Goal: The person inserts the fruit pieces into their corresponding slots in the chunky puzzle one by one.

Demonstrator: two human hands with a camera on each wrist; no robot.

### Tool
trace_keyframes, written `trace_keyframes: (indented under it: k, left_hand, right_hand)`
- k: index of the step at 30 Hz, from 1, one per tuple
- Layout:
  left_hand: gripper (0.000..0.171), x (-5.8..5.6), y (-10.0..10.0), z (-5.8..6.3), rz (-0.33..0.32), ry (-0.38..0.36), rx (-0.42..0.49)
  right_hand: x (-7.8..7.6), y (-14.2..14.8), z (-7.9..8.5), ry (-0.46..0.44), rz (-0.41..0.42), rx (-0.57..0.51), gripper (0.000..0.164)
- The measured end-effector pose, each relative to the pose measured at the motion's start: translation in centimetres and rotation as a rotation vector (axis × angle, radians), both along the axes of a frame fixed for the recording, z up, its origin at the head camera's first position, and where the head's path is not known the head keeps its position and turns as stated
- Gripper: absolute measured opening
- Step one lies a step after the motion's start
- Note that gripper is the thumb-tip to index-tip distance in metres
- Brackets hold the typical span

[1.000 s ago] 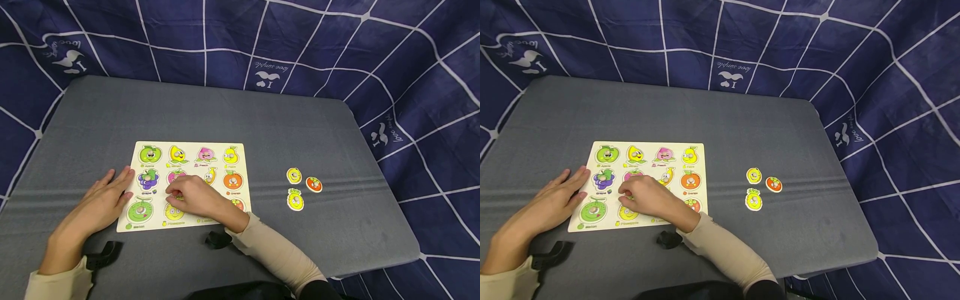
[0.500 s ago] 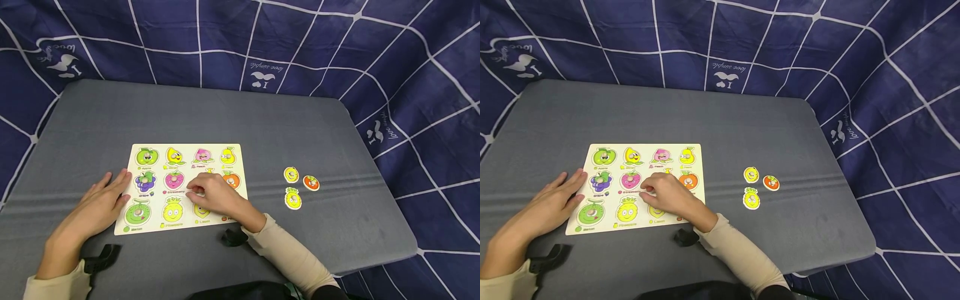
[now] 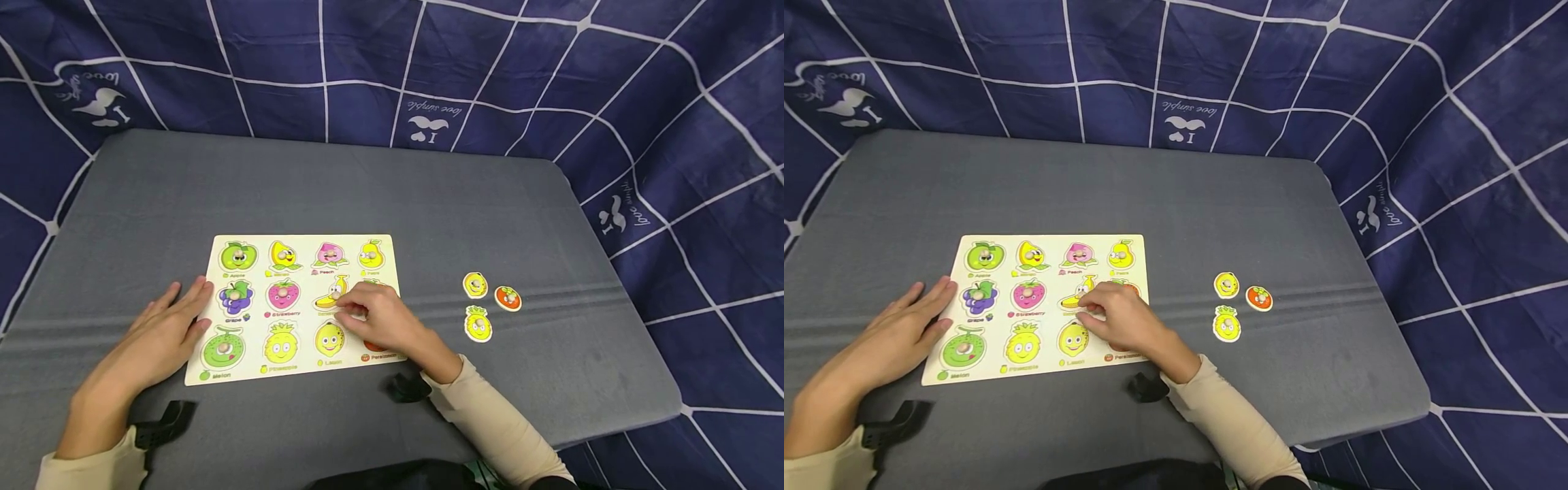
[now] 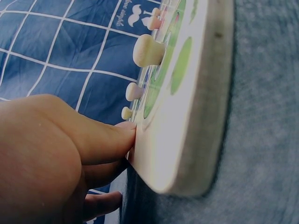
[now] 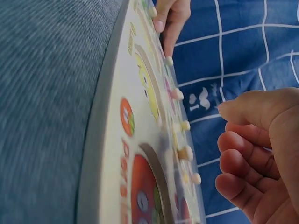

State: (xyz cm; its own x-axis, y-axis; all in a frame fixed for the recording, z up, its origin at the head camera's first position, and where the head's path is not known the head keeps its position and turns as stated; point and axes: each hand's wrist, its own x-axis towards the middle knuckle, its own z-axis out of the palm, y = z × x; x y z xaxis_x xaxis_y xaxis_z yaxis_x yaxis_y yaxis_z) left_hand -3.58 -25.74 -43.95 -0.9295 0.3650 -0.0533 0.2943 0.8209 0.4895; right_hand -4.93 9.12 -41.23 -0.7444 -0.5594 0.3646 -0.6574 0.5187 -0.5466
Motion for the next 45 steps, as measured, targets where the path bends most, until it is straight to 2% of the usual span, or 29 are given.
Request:
trace_keyframes:
  k: [8, 15, 27, 35, 45]
  left_hand:
    - [0.058, 0.0, 0.1, 0.1, -0.003, 0.003, -0.006]
    - [0.059, 0.1, 0.2, 0.1, 0.011, -0.002, -0.008]
    - [0.059, 0.1, 0.2, 0.2, 0.014, -0.016, -0.015]
    - [0.059, 0.1, 0.1, 0.2, 0.010, -0.021, -0.010]
    - [0.059, 0.0, 0.0, 0.3, -0.003, -0.016, -0.008]
  right_hand:
    - [0.0, 2.1, -0.1, 0.035, 0.019, -0.051, 0.005]
    - [0.2, 4.1, -0.3, 0.038, 0.003, -0.072, 0.007]
    - [1.0, 7.4, -0.4, 0.027, -0.090, -0.066, 0.003]
    - [1.3, 8.9, -0.3, 0.034, -0.112, -0.067, 0.009]
    - [2.0, 11.6, -0.7, 0.037, -0.186, -0.045, 0.012]
